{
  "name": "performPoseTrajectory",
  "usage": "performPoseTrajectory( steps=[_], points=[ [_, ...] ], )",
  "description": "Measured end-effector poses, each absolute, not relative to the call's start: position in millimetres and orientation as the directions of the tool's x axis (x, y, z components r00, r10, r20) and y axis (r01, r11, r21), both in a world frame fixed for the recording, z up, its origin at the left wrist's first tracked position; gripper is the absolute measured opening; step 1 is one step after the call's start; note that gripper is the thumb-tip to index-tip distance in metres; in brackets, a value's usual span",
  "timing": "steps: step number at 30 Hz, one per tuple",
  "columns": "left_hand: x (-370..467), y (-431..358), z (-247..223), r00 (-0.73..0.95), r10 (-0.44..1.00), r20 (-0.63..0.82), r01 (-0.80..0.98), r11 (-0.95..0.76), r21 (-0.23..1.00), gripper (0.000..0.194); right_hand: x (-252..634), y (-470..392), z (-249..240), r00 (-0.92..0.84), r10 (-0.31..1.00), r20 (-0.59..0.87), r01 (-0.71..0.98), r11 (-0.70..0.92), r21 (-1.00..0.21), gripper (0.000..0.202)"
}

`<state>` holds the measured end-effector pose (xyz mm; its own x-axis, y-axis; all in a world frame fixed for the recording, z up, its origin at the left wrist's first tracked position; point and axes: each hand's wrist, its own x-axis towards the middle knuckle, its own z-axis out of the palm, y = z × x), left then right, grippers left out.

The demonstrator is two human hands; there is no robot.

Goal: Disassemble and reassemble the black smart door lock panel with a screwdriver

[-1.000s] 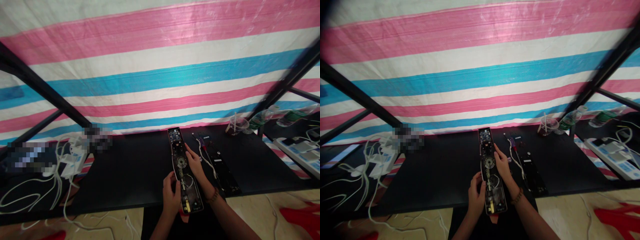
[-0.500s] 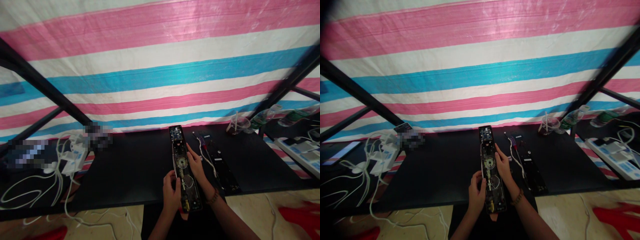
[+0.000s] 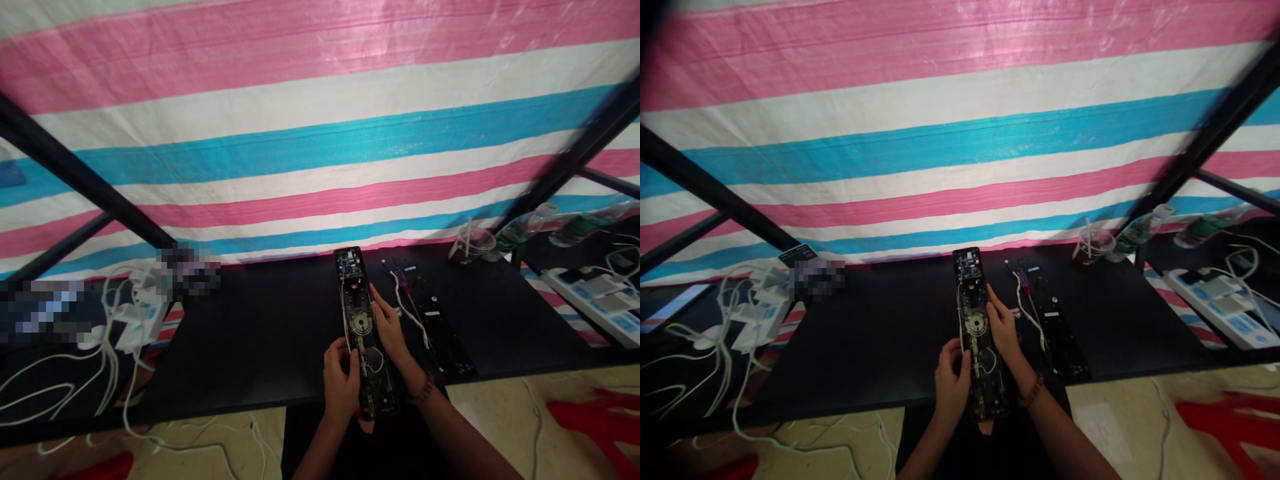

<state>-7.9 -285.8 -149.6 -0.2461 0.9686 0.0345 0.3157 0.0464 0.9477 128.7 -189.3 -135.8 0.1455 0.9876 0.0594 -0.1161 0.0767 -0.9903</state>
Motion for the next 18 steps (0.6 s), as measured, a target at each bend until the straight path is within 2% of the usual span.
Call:
performPoseTrajectory(
  steps=[5, 12, 18],
  points=[
    [-11, -286, -155, -0.249, 0.965, 0.083, 0.317, 0.0, 0.949, 0.04, 127, -185, -130, 0.151, 0.987, 0.053, -0.129, 0.073, -0.989, 0.055],
    [-15, -284, -153, -0.234, 0.97, 0.071, 0.297, 0.002, 0.955, 0.044, 125, -170, -126, 0.173, 0.985, 0.022, -0.107, 0.041, -0.993, 0.055],
    [-17, -284, -146, -0.203, 0.977, 0.072, 0.284, -0.012, 0.959, 0.046, 126, -157, -126, 0.182, 0.983, -0.002, -0.021, 0.002, -1.0, 0.049]
  ],
)
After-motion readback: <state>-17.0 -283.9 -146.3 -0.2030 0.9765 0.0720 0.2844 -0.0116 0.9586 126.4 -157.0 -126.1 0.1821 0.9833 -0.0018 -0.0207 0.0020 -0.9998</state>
